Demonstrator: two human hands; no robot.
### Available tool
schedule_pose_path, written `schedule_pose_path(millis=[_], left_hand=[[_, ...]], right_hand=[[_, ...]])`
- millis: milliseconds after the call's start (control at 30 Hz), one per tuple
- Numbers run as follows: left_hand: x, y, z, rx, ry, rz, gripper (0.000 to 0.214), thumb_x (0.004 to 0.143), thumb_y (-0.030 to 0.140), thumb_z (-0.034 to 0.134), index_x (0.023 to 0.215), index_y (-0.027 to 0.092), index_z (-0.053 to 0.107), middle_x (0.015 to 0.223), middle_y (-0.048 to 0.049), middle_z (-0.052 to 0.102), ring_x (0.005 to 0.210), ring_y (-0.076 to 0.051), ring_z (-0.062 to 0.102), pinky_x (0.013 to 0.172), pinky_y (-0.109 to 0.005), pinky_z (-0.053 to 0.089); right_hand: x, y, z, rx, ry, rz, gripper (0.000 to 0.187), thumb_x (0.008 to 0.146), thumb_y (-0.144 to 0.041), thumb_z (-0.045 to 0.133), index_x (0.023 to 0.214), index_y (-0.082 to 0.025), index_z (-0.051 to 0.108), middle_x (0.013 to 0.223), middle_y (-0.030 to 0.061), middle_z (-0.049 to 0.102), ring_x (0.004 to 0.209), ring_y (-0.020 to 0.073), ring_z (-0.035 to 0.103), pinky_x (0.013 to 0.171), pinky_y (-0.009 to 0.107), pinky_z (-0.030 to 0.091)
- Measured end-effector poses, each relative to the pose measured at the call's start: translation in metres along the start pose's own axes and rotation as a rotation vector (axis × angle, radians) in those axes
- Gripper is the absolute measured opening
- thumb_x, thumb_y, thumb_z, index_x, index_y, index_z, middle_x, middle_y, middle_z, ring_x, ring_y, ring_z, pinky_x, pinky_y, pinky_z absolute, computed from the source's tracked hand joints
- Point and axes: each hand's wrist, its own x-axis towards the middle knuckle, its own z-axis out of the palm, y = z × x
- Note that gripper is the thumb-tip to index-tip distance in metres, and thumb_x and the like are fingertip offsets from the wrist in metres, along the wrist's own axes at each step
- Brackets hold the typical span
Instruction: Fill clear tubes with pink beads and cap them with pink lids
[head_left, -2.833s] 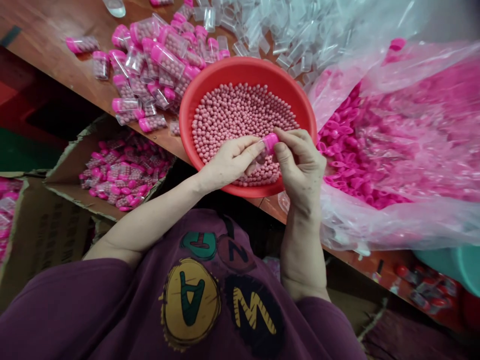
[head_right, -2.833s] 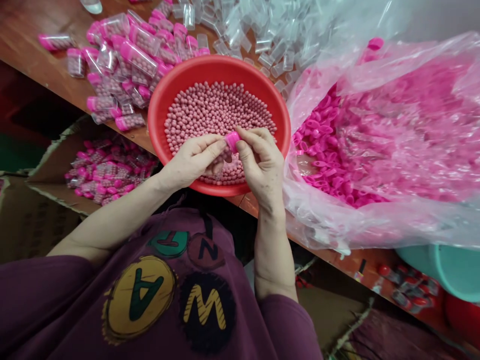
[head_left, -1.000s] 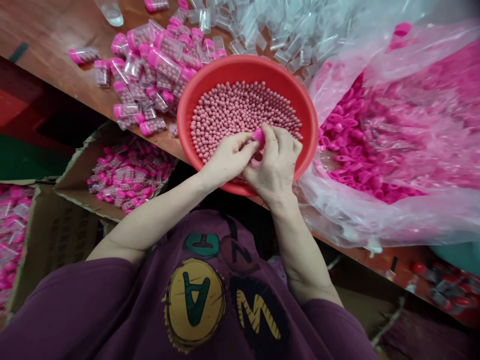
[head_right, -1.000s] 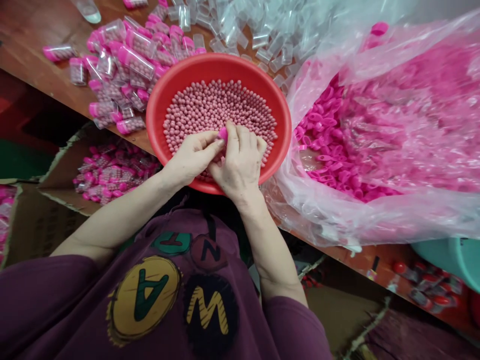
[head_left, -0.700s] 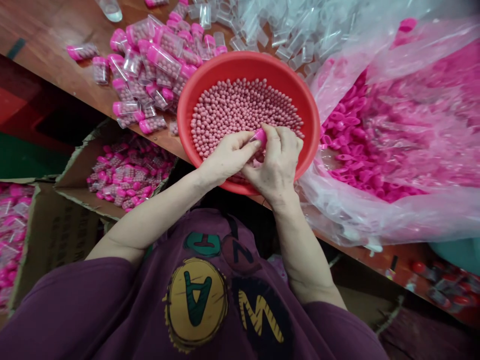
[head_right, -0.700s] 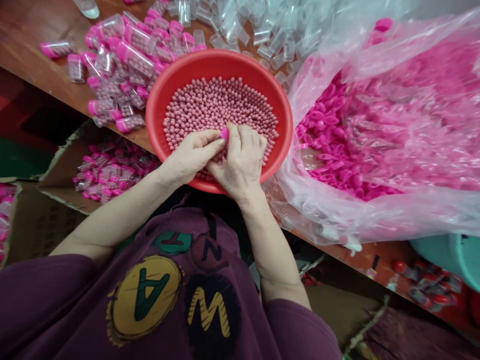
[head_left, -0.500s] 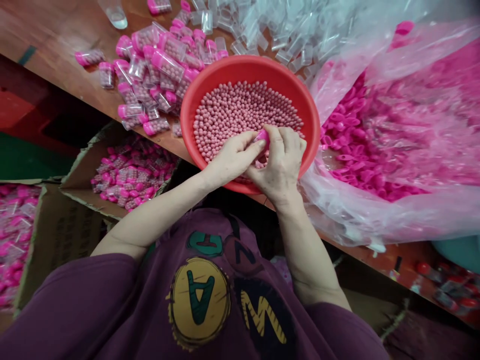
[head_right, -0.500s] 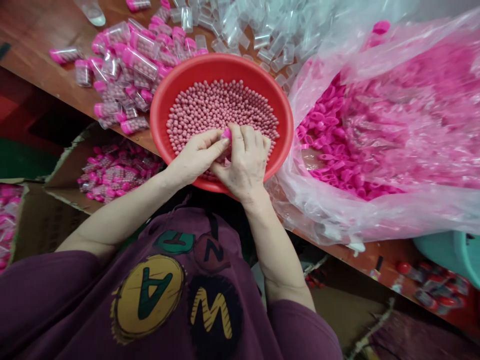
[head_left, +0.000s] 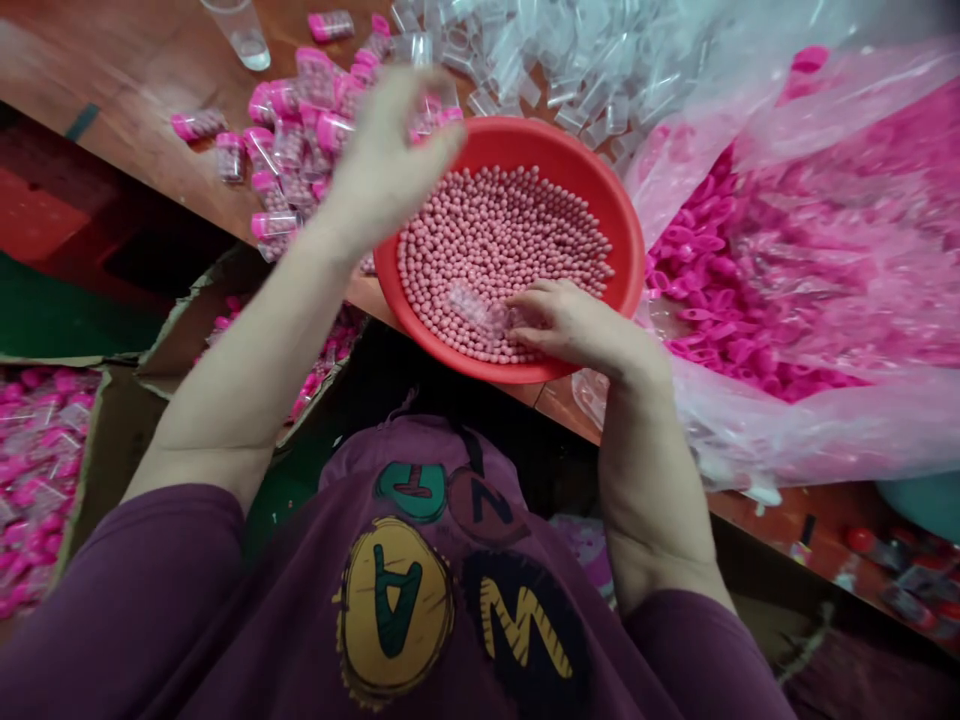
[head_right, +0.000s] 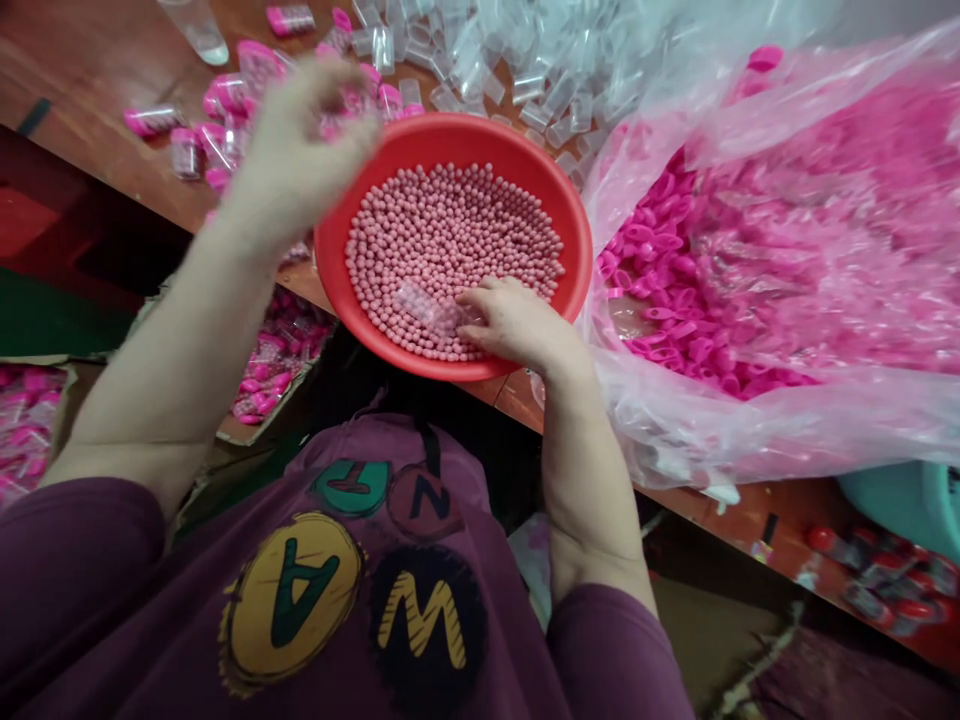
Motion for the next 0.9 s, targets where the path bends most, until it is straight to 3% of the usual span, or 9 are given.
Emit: schedule_pose_path(millis=[67, 133, 233, 300, 400, 567, 667, 767, 900], left_hand=[[-0.028, 0.007, 0.03, 0.026, -0.199, -0.044, 0.025, 0.095, -0.001, 0.072, 0.114, 0.007, 0.085, 0.121, -0.0144, 0.085, 0.116, -0.025, 0.078, 0.117, -0.044, 0.06], [-0.052, 0.011, 0.058, -0.063, -0.345, -0.092, 0.023, 0.089, 0.001, 0.075, 0.104, 0.014, 0.086, 0.106, -0.0062, 0.085, 0.105, -0.022, 0.078, 0.109, -0.039, 0.062], [-0.067, 0.015, 0.084, -0.331, -0.393, -0.205, 0.017, 0.087, 0.009, 0.082, 0.104, 0.014, 0.085, 0.099, -0.0049, 0.083, 0.096, -0.02, 0.077, 0.094, -0.032, 0.062], [-0.068, 0.02, 0.09, -0.553, -0.429, -0.323, 0.013, 0.092, 0.015, 0.083, 0.105, 0.013, 0.085, 0.091, -0.0045, 0.08, 0.081, -0.015, 0.073, 0.08, -0.028, 0.059], [-0.065, 0.029, 0.089, -0.796, -0.486, -0.441, 0.012, 0.096, 0.022, 0.087, 0.105, 0.015, 0.085, 0.081, -0.002, 0.075, 0.067, -0.01, 0.065, 0.066, -0.023, 0.052], [-0.057, 0.034, 0.086, -0.866, -0.553, -0.404, 0.025, 0.092, 0.031, 0.096, 0.11, 0.017, 0.085, 0.094, -0.0037, 0.079, 0.068, -0.01, 0.066, 0.063, -0.023, 0.051], [-0.041, 0.03, 0.089, -0.65, -0.489, -0.321, 0.024, 0.093, 0.028, 0.092, 0.113, 0.018, 0.084, 0.099, -0.0039, 0.08, 0.073, -0.013, 0.068, 0.068, -0.025, 0.053], [-0.014, 0.026, 0.09, -0.186, -0.44, -0.147, 0.011, 0.095, 0.02, 0.084, 0.105, 0.017, 0.082, 0.098, -0.0051, 0.08, 0.092, -0.021, 0.073, 0.089, -0.032, 0.059], [0.013, 0.027, 0.094, 0.65, -0.599, 0.137, 0.027, 0.105, 0.01, 0.059, 0.111, 0.014, 0.085, 0.12, -0.0168, 0.082, 0.116, -0.029, 0.074, 0.109, -0.039, 0.056]], right_hand=[[0.003, -0.003, 0.007, 0.041, 0.041, 0.071, 0.018, 0.099, -0.032, 0.074, 0.107, -0.02, 0.086, 0.106, 0.0131, 0.083, 0.105, 0.0356, 0.077, 0.107, 0.056, 0.062], [0.001, -0.002, 0.014, 0.21, 0.237, 0.126, 0.022, 0.103, -0.036, 0.07, 0.108, -0.02, 0.085, 0.104, 0.0109, 0.084, 0.101, 0.0327, 0.077, 0.104, 0.053, 0.064], [-0.004, 0.002, 0.022, 0.531, 0.448, 0.061, 0.035, 0.104, -0.048, 0.074, 0.129, -0.025, 0.082, 0.128, 0.0094, 0.085, 0.121, 0.0325, 0.078, 0.114, 0.054, 0.065], [-0.006, 0.005, 0.027, 0.728, 0.493, 0.014, 0.048, 0.1, -0.058, 0.08, 0.139, -0.031, 0.077, 0.136, 0.0074, 0.082, 0.129, 0.0315, 0.078, 0.116, 0.054, 0.067], [-0.006, 0.009, 0.031, 0.962, 0.541, 0.039, 0.067, 0.09, -0.075, 0.091, 0.142, -0.038, 0.069, 0.127, 0.0036, 0.082, 0.114, 0.0288, 0.081, 0.104, 0.051, 0.074], [-0.002, 0.009, 0.039, 1.103, 0.563, 0.038, 0.076, 0.086, -0.086, 0.092, 0.141, -0.04, 0.066, 0.127, 0.0021, 0.079, 0.113, 0.0279, 0.082, 0.098, 0.05, 0.077], [0.003, 0.002, 0.048, 0.995, 0.687, 0.039, 0.072, 0.093, -0.088, 0.084, 0.144, -0.039, 0.068, 0.13, 0.0034, 0.077, 0.117, 0.0273, 0.079, 0.103, 0.05, 0.075], [-0.004, 0.007, 0.052, 0.789, 0.901, 0.065, 0.058, 0.108, -0.083, 0.068, 0.143, -0.037, 0.072, 0.133, 0.0057, 0.076, 0.122, 0.0291, 0.078, 0.112, 0.054, 0.071], [-0.046, 0.068, 0.038, 0.444, 1.09, 0.278, 0.044, 0.119, -0.065, 0.051, 0.14, -0.035, 0.075, 0.137, 0.0092, 0.078, 0.13, 0.0329, 0.078, 0.114, 0.057, 0.068]])
